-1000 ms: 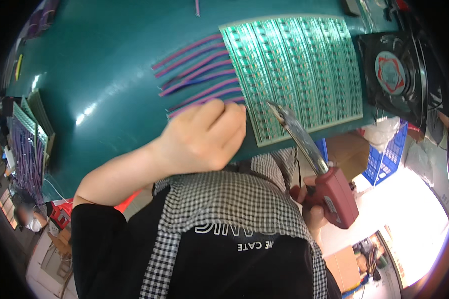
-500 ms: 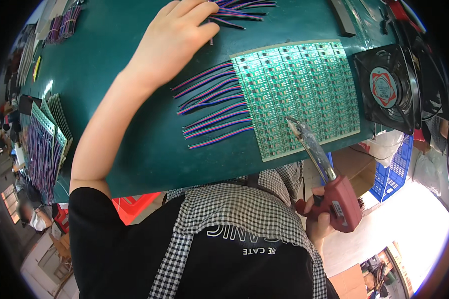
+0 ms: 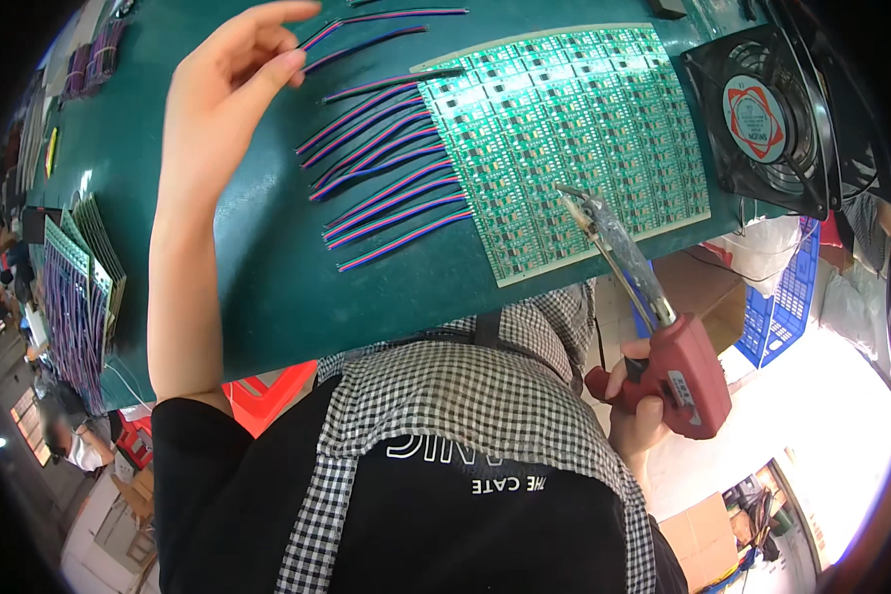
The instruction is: The person inserts wires into a printed circuit board, then solders them in place using a soldering iron.
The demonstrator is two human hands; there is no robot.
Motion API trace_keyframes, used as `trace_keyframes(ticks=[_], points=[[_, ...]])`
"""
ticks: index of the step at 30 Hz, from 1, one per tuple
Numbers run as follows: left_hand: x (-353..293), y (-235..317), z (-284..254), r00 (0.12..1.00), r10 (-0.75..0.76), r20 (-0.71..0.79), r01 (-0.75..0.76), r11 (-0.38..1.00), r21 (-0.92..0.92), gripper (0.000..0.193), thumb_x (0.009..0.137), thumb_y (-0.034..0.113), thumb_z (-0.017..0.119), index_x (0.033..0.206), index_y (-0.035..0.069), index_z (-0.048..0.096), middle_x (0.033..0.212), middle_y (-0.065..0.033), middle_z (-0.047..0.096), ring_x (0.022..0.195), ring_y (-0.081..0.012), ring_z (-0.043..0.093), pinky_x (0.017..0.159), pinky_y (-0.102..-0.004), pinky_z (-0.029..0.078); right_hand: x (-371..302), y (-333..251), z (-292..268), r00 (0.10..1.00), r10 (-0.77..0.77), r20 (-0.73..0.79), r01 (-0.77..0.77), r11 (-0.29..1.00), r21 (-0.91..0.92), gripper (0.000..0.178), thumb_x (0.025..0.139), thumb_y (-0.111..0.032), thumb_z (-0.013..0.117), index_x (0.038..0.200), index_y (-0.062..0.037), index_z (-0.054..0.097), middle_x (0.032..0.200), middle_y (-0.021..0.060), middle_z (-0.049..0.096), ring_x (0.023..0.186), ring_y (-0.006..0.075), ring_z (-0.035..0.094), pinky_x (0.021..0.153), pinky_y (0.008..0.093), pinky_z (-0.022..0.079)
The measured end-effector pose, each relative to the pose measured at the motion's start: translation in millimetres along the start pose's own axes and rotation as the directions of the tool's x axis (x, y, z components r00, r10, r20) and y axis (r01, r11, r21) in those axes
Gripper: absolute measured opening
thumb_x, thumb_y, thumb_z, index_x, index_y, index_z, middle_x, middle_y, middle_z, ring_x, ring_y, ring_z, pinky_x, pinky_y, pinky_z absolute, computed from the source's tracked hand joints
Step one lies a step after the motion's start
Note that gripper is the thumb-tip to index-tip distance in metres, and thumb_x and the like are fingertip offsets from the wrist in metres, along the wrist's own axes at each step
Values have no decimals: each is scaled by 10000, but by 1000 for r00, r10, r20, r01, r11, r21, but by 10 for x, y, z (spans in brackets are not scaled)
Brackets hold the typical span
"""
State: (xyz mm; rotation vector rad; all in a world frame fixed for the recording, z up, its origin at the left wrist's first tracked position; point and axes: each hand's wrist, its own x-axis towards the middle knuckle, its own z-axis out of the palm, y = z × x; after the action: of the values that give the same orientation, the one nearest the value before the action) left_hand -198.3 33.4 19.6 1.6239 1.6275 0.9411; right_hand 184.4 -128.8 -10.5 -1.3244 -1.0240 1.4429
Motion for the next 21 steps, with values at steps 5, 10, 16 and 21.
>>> trace_keyframes(ticks=[5,10,16,21], points=[[-642,529,542,917,379,128,-398,831,390,217,758,12,641,973,38,651,796,-76,548,714,-217,592,620,-271,493,-20,-2,-55,998,51,-24,-51,998,23,804,790,-534,690,1297,28,420,1130,169,583,694,160,542,632,297,472],[-852,192,903,703,704,96,-645,576,502,284,608,29,665,887,-23,653,825,-82,572,710,-203,591,567,-286,501,-41,-60,2,997,62,40,-64,997,37,806,768,-534,714,1286,24,447,1137,168,585,716,165,559,633,268,473],[-864,137,1028,710,700,76,-655,618,434,269,561,-47,679,829,-47,659,769,-115,576,652,-235,598,545,-302,504,-21,-39,113,999,36,-36,-37,999,-23,853,721,-586,734,1217,49,454,1026,143,582,557,144,525,510,257,463],[-858,107,1052,726,684,70,-643,639,423,270,558,-46,680,827,-49,657,753,-109,574,647,-231,598,545,-302,504,-9,-88,77,987,143,78,-143,990,-4,813,726,-537,752,1228,54,508,986,92,630,667,125,558,609,251,455]])
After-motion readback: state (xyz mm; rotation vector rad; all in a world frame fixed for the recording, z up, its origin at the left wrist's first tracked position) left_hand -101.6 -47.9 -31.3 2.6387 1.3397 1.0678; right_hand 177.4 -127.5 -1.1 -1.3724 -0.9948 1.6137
